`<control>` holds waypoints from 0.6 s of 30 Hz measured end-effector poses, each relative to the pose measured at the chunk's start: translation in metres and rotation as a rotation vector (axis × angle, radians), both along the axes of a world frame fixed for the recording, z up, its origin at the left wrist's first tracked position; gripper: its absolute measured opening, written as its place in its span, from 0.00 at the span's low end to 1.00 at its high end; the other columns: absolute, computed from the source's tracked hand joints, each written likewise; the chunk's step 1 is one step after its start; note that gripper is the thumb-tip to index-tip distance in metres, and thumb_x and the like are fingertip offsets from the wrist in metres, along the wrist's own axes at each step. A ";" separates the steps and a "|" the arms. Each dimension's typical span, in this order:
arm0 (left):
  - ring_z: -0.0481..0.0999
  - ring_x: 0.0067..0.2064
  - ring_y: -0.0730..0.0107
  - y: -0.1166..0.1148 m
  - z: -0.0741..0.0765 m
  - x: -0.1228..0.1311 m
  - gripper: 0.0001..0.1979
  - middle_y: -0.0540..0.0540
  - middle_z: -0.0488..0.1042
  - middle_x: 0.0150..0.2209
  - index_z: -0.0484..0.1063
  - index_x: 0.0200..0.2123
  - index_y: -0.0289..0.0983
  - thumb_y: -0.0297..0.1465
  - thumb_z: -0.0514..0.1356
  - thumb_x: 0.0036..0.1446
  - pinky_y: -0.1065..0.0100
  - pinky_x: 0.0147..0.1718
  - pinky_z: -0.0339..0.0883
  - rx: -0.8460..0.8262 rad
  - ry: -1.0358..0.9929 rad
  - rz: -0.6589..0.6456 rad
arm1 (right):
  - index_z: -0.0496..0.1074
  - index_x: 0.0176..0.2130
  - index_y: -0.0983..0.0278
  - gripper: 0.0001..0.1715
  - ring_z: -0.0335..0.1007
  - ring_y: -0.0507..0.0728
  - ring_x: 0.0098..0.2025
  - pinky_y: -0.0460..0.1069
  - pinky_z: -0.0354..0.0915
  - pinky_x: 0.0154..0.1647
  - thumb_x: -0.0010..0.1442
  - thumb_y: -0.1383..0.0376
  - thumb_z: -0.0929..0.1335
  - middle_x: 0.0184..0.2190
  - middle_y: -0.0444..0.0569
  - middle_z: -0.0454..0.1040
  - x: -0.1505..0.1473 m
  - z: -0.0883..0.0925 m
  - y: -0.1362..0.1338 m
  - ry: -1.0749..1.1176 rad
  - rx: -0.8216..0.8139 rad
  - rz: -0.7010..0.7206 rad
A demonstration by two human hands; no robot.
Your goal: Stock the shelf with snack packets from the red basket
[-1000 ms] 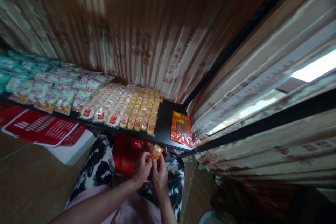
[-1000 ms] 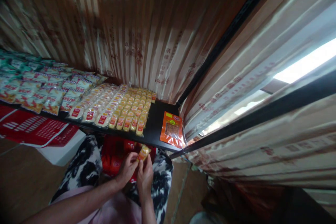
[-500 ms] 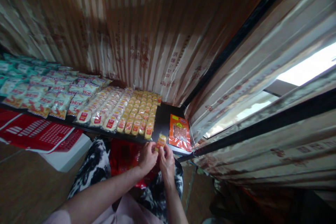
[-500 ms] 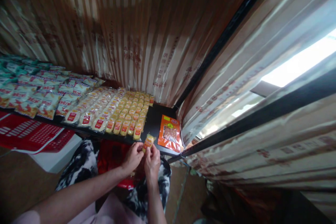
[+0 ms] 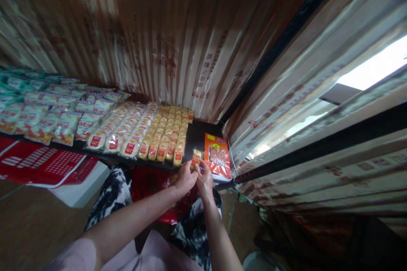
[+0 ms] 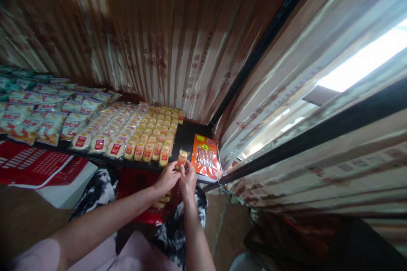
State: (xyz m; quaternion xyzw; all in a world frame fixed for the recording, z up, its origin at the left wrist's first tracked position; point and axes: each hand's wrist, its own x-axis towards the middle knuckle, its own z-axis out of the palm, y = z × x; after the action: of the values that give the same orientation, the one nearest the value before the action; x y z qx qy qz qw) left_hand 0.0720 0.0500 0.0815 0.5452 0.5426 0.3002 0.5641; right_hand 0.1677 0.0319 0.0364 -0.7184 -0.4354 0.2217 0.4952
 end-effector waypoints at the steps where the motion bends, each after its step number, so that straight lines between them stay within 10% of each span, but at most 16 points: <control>1: 0.73 0.53 0.61 0.001 0.002 0.003 0.20 0.40 0.74 0.51 0.70 0.51 0.35 0.26 0.57 0.53 0.67 0.53 0.63 0.017 0.030 0.004 | 0.74 0.44 0.64 0.26 0.74 0.60 0.38 0.52 0.68 0.39 0.54 0.50 0.63 0.38 0.52 0.78 0.000 0.000 0.003 0.016 0.011 0.007; 18: 0.60 0.63 0.61 0.042 -0.008 0.090 0.26 0.45 0.73 0.51 0.71 0.51 0.40 0.16 0.46 0.55 0.58 0.64 0.49 0.167 0.169 0.118 | 0.70 0.43 0.67 0.27 0.71 0.62 0.39 0.54 0.65 0.42 0.51 0.52 0.63 0.37 0.55 0.75 0.014 0.010 0.060 0.013 0.030 0.035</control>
State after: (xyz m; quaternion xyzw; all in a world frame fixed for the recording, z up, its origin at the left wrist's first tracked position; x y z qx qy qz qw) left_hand 0.1616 0.0923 0.0738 0.5807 0.5926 0.3301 0.4502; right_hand 0.1818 0.0916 0.0462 -0.7018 -0.4479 0.2285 0.5046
